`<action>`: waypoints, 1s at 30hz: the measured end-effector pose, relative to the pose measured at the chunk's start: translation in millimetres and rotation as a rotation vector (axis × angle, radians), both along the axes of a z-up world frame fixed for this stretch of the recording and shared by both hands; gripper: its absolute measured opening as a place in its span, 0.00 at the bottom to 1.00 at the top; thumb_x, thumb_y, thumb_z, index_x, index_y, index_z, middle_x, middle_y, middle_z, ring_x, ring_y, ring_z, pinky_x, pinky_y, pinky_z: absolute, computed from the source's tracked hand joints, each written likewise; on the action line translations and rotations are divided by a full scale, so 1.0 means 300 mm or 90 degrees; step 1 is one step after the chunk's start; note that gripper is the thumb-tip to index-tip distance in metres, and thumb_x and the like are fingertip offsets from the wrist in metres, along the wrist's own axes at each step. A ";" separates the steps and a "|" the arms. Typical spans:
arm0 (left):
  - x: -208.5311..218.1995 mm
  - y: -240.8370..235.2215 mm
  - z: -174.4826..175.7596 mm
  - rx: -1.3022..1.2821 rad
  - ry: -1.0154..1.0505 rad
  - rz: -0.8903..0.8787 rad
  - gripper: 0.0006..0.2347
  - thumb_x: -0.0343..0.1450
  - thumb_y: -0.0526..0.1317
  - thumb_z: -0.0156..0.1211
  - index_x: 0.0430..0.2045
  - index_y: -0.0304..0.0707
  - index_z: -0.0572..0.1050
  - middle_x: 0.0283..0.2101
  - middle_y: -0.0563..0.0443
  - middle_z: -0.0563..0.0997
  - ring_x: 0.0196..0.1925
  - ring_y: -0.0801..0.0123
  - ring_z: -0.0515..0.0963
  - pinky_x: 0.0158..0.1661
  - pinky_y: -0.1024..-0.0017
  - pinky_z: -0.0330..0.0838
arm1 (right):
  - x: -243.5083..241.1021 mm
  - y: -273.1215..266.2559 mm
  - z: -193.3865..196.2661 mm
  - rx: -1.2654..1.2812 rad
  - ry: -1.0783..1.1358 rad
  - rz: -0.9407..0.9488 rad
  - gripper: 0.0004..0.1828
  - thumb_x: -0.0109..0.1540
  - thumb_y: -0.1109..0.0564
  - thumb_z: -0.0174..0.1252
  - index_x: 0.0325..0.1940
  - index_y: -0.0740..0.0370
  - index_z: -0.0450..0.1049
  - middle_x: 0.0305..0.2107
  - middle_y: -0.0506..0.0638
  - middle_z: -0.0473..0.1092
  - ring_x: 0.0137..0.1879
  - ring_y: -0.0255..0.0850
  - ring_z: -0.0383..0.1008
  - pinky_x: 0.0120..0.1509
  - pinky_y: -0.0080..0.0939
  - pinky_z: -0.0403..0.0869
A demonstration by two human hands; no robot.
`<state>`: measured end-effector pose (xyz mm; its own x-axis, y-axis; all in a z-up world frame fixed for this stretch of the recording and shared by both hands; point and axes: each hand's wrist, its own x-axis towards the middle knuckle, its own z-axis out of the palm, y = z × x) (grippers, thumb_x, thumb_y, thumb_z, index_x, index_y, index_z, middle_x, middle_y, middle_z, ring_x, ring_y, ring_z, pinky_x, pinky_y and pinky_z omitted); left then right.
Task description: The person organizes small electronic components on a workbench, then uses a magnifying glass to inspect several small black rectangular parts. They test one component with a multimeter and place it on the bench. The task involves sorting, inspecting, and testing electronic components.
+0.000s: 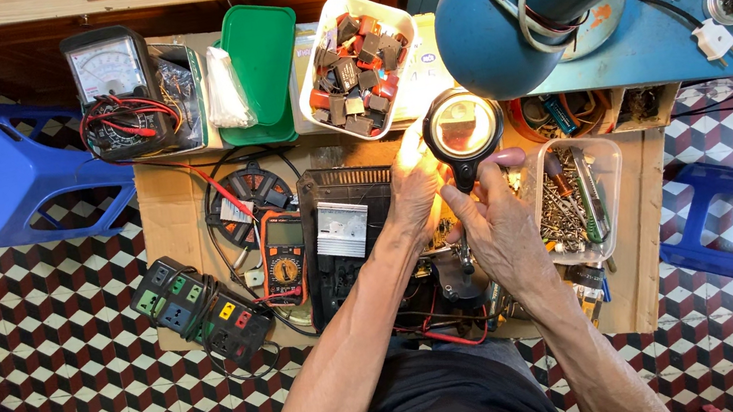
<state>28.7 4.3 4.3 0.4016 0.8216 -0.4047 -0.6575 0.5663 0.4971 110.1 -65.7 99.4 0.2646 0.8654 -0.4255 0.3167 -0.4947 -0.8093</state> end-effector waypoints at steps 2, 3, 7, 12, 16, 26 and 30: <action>-0.002 0.003 -0.001 0.010 -0.014 0.000 0.16 0.77 0.31 0.51 0.59 0.29 0.64 0.54 0.43 0.76 0.54 0.67 0.79 0.54 0.69 0.77 | -0.002 0.000 0.001 0.004 0.007 0.000 0.15 0.68 0.50 0.53 0.44 0.65 0.63 0.25 0.47 0.62 0.25 0.34 0.75 0.27 0.35 0.78; -0.002 0.001 0.000 0.008 -0.006 -0.004 0.16 0.77 0.31 0.52 0.59 0.29 0.64 0.54 0.42 0.76 0.53 0.67 0.79 0.53 0.69 0.77 | -0.002 0.000 0.001 0.009 0.012 0.000 0.15 0.68 0.50 0.53 0.43 0.65 0.63 0.25 0.46 0.60 0.25 0.33 0.74 0.27 0.34 0.79; -0.006 0.005 0.006 0.005 0.005 -0.015 0.16 0.76 0.31 0.52 0.59 0.29 0.64 0.53 0.42 0.77 0.52 0.67 0.81 0.53 0.69 0.79 | -0.003 0.003 0.001 0.027 0.019 0.002 0.14 0.69 0.51 0.53 0.43 0.65 0.63 0.25 0.46 0.59 0.24 0.32 0.72 0.27 0.32 0.79; -0.005 0.007 0.016 0.008 -0.001 -0.012 0.15 0.76 0.32 0.53 0.58 0.28 0.65 0.53 0.41 0.77 0.52 0.65 0.81 0.53 0.68 0.79 | -0.004 0.002 -0.001 0.016 0.021 -0.003 0.14 0.68 0.51 0.54 0.42 0.66 0.64 0.25 0.46 0.60 0.25 0.32 0.73 0.27 0.33 0.78; -0.008 0.003 0.026 0.027 0.011 -0.031 0.15 0.77 0.33 0.53 0.59 0.27 0.66 0.54 0.40 0.77 0.53 0.64 0.80 0.54 0.66 0.78 | -0.005 -0.001 -0.004 -0.019 0.014 -0.010 0.15 0.68 0.50 0.55 0.44 0.65 0.64 0.23 0.46 0.63 0.24 0.33 0.73 0.26 0.35 0.75; -0.011 0.001 0.051 0.067 0.016 -0.033 0.18 0.78 0.35 0.51 0.64 0.30 0.63 0.59 0.41 0.76 0.59 0.65 0.78 0.60 0.66 0.74 | -0.006 -0.006 -0.011 -0.012 0.009 -0.006 0.16 0.68 0.50 0.55 0.48 0.66 0.64 0.25 0.48 0.64 0.26 0.34 0.74 0.27 0.36 0.77; -0.013 0.000 0.053 0.062 0.028 -0.033 0.18 0.78 0.34 0.50 0.64 0.31 0.63 0.59 0.41 0.76 0.59 0.64 0.78 0.59 0.66 0.75 | -0.008 -0.010 -0.009 -0.012 0.011 -0.010 0.17 0.67 0.49 0.55 0.50 0.66 0.65 0.24 0.48 0.65 0.26 0.34 0.75 0.28 0.36 0.77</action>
<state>24.7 4.4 20.4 0.4274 0.8369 -0.3418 -0.6049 0.5458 0.5799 107.6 -68.7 96.8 0.2708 0.8532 -0.4458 0.2942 -0.5143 -0.8055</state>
